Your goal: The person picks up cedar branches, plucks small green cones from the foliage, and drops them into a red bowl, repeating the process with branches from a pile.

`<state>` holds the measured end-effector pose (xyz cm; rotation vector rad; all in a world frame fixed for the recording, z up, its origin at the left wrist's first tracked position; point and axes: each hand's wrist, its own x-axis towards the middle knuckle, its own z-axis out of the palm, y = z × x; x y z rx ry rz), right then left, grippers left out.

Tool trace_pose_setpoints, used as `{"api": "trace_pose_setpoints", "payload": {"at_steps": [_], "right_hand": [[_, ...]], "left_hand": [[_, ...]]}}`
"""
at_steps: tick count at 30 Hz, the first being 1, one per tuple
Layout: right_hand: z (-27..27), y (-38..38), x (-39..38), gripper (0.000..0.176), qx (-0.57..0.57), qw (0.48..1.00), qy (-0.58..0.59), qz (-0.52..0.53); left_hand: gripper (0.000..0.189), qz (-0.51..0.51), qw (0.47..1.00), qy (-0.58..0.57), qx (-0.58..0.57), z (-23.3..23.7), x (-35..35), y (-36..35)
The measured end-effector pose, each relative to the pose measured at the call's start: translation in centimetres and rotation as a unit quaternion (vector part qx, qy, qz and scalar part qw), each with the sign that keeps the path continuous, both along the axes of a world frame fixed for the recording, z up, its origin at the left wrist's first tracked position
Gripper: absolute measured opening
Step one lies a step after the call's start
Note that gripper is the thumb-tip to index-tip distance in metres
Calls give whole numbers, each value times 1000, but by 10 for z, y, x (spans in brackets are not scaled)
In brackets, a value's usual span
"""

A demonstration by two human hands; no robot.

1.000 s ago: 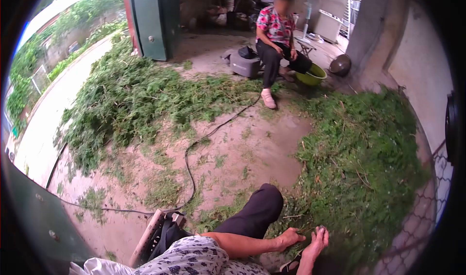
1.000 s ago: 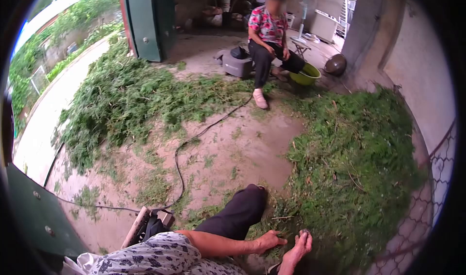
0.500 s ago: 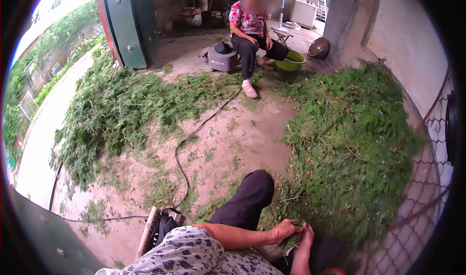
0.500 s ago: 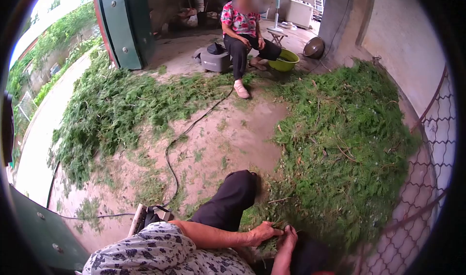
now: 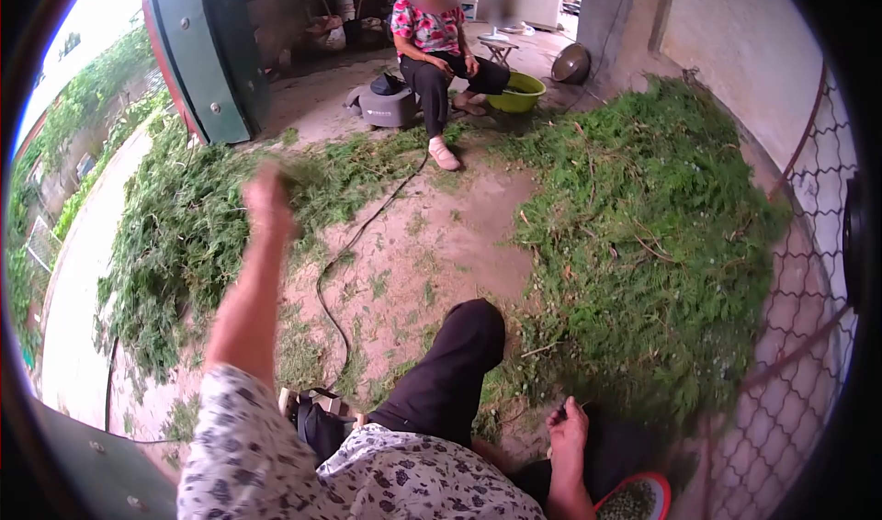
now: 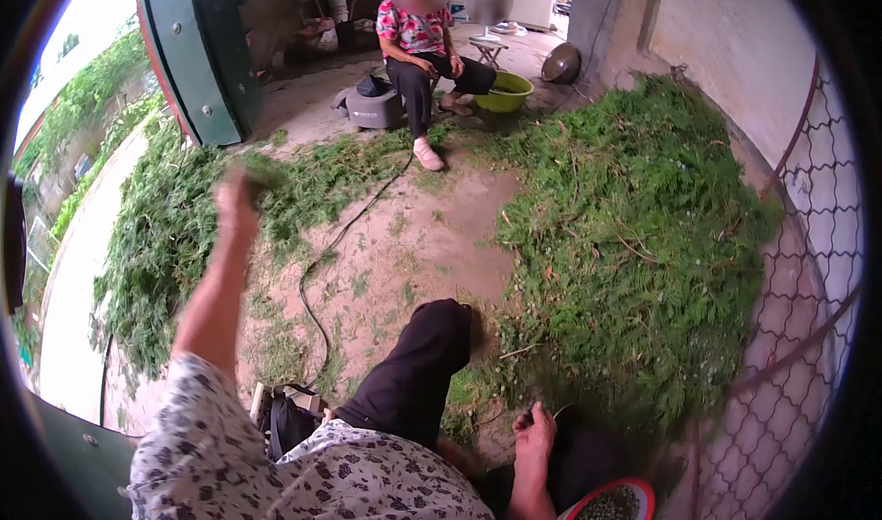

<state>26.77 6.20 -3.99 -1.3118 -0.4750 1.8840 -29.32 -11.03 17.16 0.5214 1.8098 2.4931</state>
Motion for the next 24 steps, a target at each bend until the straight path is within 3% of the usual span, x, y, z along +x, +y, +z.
{"api": "trace_pose_setpoints", "payload": {"at_steps": [1, 2, 3, 5, 6, 7, 8, 9, 10, 11, 12, 13, 14, 16, 19, 22, 24], "right_hand": [[2, -2, -2, 13, 17, 1000, 10, -1], [2, -2, -5, 11, 37, 999, 22, 1], [1, -3, -8, 11, 36, 999, 24, 0], [-4, -5, -18, 6, 22, 999, 37, 8], [-8, -6, -22, 6, 24, 999, 38, 8], [-14, -8, -24, 6, 16, 998, 41, 35], [-17, -10, -26, 7, 9, 997, 44, 61], [-17, -13, -28, 10, 2, 996, 53, 72], [-18, -15, -28, 13, 4, 995, 40, 90], [-20, -16, -28, 15, 5, 994, 27, 108], [-22, -15, -28, 15, 6, 993, 26, 111], [-24, -16, -28, 16, 15, 994, 18, 106], [-27, -16, -28, 17, 23, 995, 10, 100], [-36, -16, -25, 17, 30, 995, 26, 92], [-25, -22, -25, 16, 35, 994, 46, 91], [-17, -25, -31, 13, 9, 994, 31, 106], [-3, -33, -36, 13, -9, 993, -6, 119]], "left_hand": [[64, 102, 994, 15, 29, 45, 3, -28], [75, 150, 976, -71, 140, 44, -36, -59], [88, 272, 950, -123, 92, 58, -23, -69], [102, 253, 965, -40, -45, 20, -23, -78], [83, 257, 961, -61, -84, -22, -37, -73], [52, 173, 979, -57, -94, -60, -38, -64], [29, 55, 998, -21, -3, -56, 32, -29], [16, 8, 996, 7, -92, -106, 36, -5], [11, -112, 985, -41, -129, -93, 90, 24], [21, -103, 980, -123, -119, -106, 132, 52], [36, -181, 967, -125, -129, -113, 166, 72], [36, -238, 951, -89, -175, -110, 200, 91], [37, -277, 950, -87, -115, -118, 230, 111], [33, -339, 921, 104, -164, -113, 267, 138], [33, -353, 878, 253, -203, -112, 283, 170], [40, -361, 839, 283, -294, -122, 281, 183], [44, -368, 847, 263, -280, -122, 284, 181]]}}
